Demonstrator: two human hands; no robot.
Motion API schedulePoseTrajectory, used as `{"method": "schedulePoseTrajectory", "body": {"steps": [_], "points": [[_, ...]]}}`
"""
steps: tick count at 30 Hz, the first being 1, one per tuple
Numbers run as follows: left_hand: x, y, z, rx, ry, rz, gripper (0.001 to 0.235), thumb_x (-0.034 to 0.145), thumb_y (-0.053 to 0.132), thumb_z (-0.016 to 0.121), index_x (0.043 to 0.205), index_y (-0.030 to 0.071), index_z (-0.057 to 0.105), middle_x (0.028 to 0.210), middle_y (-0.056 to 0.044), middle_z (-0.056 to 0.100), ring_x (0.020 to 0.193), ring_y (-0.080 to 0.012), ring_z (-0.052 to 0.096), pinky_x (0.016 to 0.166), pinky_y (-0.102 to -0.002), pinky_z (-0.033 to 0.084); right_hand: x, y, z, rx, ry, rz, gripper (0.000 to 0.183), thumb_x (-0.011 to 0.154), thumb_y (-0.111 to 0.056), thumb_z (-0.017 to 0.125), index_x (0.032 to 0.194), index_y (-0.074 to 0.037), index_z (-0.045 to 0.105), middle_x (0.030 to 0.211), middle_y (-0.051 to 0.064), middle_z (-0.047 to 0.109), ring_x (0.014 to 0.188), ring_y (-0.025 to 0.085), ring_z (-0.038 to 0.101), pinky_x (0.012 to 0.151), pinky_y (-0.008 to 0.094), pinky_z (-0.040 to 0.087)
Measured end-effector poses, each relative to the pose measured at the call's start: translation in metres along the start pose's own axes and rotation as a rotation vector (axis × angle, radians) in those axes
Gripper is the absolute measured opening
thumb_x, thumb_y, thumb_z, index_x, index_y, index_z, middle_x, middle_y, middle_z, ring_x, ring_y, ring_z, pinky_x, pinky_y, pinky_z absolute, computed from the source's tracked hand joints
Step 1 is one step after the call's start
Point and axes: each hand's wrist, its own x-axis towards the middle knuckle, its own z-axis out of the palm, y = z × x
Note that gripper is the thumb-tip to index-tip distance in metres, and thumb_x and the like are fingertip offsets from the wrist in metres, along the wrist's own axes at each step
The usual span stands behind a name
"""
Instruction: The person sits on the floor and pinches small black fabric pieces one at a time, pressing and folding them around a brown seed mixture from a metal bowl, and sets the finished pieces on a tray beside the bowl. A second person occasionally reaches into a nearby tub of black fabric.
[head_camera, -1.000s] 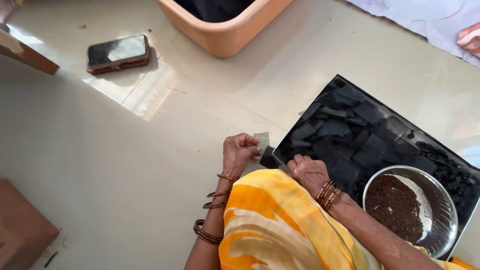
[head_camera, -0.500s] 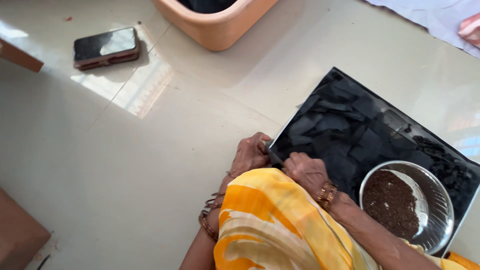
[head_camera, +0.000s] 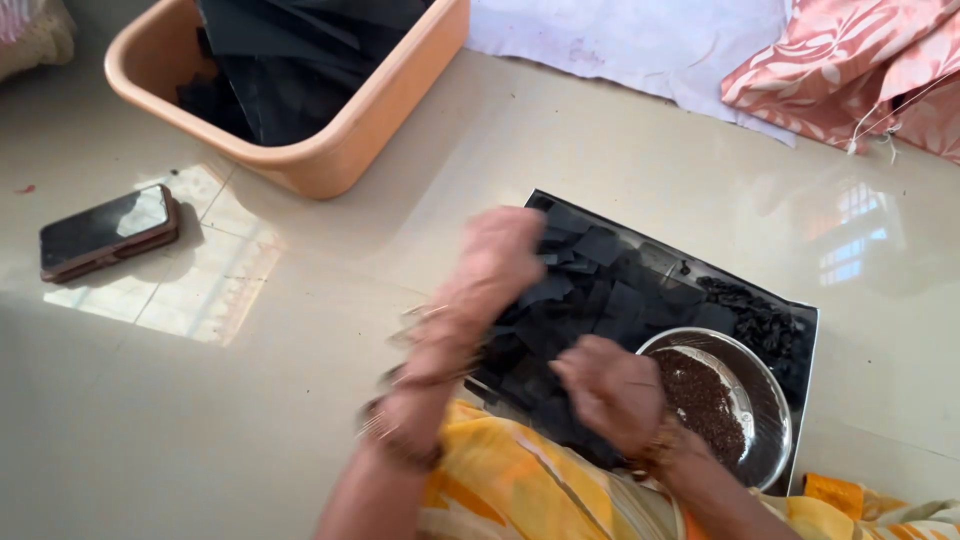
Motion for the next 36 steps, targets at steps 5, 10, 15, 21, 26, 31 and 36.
{"method": "schedulePoseTrajectory", "body": {"steps": [5,10,15,21,26,31,36], "points": [[0.022,0.026,0.077,0.216,-0.153,0.006,0.014,0.069,0.002,0.073,0.081,0.008,0.077,0.085,-0.017,0.071,0.09,-0.0369,0.069,0.08,-0.045,0.058,-0.051,0.021,-0.066,-0.211,-0.176,0.485,0.008,0.083,-0.012,0.077,0.082,-0.006,0.071,0.074,0.009,0.068,0.059,0.025,0.065,0.052,0.038,0.05],[0.014,0.038,0.06,0.251,-0.012,0.018,0.016,0.067,0.0,0.074,0.083,0.004,0.077,0.089,-0.022,0.07,0.091,-0.0397,0.067,0.076,-0.045,0.059,-0.142,0.052,-0.083,-0.27,-0.088,0.632,0.006,0.083,-0.008,0.074,0.081,-0.005,0.069,0.082,0.008,0.07,0.068,0.022,0.067,0.06,0.032,0.054],[0.018,0.08,0.052,0.219,0.011,-0.05,0.039,0.057,-0.004,0.076,0.096,-0.006,0.072,0.105,-0.03,0.065,0.102,-0.043,0.06,0.076,-0.048,0.059,-0.159,0.051,-0.07,-0.238,-0.009,0.664,0.009,0.08,-0.009,0.077,0.078,-0.006,0.069,0.078,0.005,0.07,0.067,0.02,0.067,0.061,0.031,0.054],[0.04,0.066,0.132,0.267,-0.08,0.139,0.017,0.078,-0.001,0.076,0.095,-0.001,0.073,0.106,-0.023,0.069,0.111,-0.036,0.06,0.087,-0.052,0.057,-0.127,0.04,-0.082,-0.288,-0.189,0.778,0.011,0.079,-0.014,0.078,0.086,-0.007,0.073,0.082,0.005,0.071,0.07,0.022,0.07,0.066,0.032,0.057],[0.037,0.071,0.072,0.037,0.249,-0.021,0.008,0.083,0.008,0.076,0.087,0.001,0.075,0.089,-0.017,0.074,0.091,-0.0351,0.068,0.08,-0.046,0.06,-0.14,0.045,-0.071,-0.282,-0.307,0.705,0.034,0.075,-0.024,0.081,0.103,-0.005,0.073,0.098,0.009,0.072,0.077,0.025,0.07,0.066,0.035,0.058],[-0.008,0.092,0.002,-1.268,0.143,-0.445,0.018,0.097,0.01,0.066,0.093,-0.006,0.075,0.086,-0.019,0.078,0.071,-0.0256,0.077,0.068,-0.039,0.066,-0.136,0.046,-0.058,-0.186,-0.539,0.445,0.054,0.073,-0.027,0.082,0.119,-0.002,0.067,0.117,0.01,0.065,0.097,0.028,0.064,0.07,0.037,0.057],[-0.075,0.129,-0.031,-1.763,0.014,-0.501,0.015,0.092,0.004,0.066,0.103,-0.005,0.071,0.094,-0.021,0.078,0.081,-0.0271,0.079,0.079,-0.039,0.066,-0.129,0.035,-0.057,-0.215,-0.829,0.314,0.048,0.066,-0.01,0.074,0.113,-0.003,0.065,0.113,0.011,0.057,0.102,0.031,0.057,0.072,0.039,0.056]]}}
